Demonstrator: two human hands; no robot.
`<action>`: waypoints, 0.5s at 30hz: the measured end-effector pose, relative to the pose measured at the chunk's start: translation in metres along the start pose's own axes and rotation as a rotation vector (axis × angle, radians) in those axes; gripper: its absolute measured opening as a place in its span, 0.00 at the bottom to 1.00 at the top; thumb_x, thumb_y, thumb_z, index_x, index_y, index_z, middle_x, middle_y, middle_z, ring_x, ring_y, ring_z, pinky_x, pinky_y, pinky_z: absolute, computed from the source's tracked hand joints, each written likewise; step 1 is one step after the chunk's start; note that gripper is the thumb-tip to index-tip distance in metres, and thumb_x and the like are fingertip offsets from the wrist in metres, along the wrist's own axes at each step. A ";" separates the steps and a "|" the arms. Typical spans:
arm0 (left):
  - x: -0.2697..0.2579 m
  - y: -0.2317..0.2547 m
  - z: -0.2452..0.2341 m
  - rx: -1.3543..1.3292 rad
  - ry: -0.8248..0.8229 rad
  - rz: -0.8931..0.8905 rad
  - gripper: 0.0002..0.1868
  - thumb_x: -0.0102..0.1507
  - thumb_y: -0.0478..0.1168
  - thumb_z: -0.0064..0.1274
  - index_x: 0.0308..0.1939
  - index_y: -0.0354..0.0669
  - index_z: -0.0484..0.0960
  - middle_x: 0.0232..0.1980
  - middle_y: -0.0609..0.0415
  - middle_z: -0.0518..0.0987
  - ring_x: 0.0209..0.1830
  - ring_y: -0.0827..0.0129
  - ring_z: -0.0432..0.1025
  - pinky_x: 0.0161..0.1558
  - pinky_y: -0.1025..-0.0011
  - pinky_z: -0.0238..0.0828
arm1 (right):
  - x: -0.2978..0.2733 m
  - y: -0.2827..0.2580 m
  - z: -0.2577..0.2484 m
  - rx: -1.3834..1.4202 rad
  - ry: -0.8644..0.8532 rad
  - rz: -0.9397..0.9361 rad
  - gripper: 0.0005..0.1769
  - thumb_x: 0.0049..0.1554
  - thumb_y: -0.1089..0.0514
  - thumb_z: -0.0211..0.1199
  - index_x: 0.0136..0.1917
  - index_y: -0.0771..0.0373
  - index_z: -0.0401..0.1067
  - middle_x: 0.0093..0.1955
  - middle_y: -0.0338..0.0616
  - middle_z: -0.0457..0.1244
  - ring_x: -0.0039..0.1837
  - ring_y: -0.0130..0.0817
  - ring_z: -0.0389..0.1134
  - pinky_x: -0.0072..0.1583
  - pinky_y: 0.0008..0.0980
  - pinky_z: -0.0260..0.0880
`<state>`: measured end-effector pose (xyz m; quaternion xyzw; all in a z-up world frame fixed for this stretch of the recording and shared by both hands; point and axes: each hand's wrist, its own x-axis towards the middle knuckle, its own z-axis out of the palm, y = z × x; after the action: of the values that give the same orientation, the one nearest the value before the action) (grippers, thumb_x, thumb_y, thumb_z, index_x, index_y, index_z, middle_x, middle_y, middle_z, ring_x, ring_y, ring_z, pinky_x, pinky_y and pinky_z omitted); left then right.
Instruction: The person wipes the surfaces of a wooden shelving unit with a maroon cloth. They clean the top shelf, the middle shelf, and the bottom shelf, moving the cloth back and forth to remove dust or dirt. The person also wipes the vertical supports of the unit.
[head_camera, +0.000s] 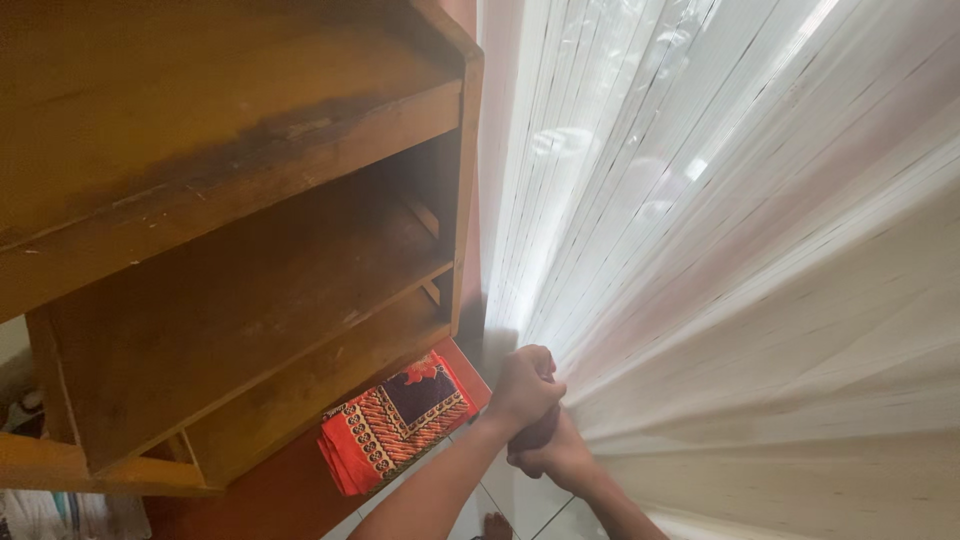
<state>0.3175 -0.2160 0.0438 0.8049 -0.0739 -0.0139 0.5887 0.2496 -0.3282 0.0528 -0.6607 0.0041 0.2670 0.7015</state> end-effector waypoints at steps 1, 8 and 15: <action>0.005 -0.009 0.002 0.039 0.015 -0.013 0.07 0.51 0.33 0.61 0.28 0.34 0.79 0.28 0.43 0.78 0.29 0.62 0.76 0.34 0.65 0.73 | 0.004 -0.001 0.008 -0.055 0.076 0.015 0.22 0.38 0.66 0.72 0.45 0.66 0.67 0.31 0.41 0.63 0.29 0.29 0.63 0.31 0.31 0.62; 0.024 -0.042 0.015 0.199 0.039 -0.121 0.05 0.53 0.31 0.54 0.25 0.33 0.74 0.30 0.37 0.76 0.29 0.48 0.74 0.35 0.56 0.70 | 0.034 0.001 0.033 -0.387 0.346 -0.017 0.18 0.52 0.56 0.71 0.44 0.73 0.70 0.36 0.46 0.69 0.38 0.30 0.69 0.37 0.34 0.68; 0.045 -0.021 0.022 0.283 0.108 0.043 0.07 0.56 0.33 0.56 0.30 0.32 0.75 0.40 0.36 0.76 0.39 0.43 0.74 0.43 0.52 0.71 | 0.051 0.009 0.010 -0.598 0.492 -0.221 0.23 0.55 0.50 0.61 0.58 0.68 0.69 0.49 0.57 0.71 0.54 0.50 0.73 0.52 0.48 0.71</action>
<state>0.3620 -0.2373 0.0203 0.8775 -0.0606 0.0525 0.4729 0.2865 -0.3003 0.0278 -0.8765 0.0227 0.0132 0.4807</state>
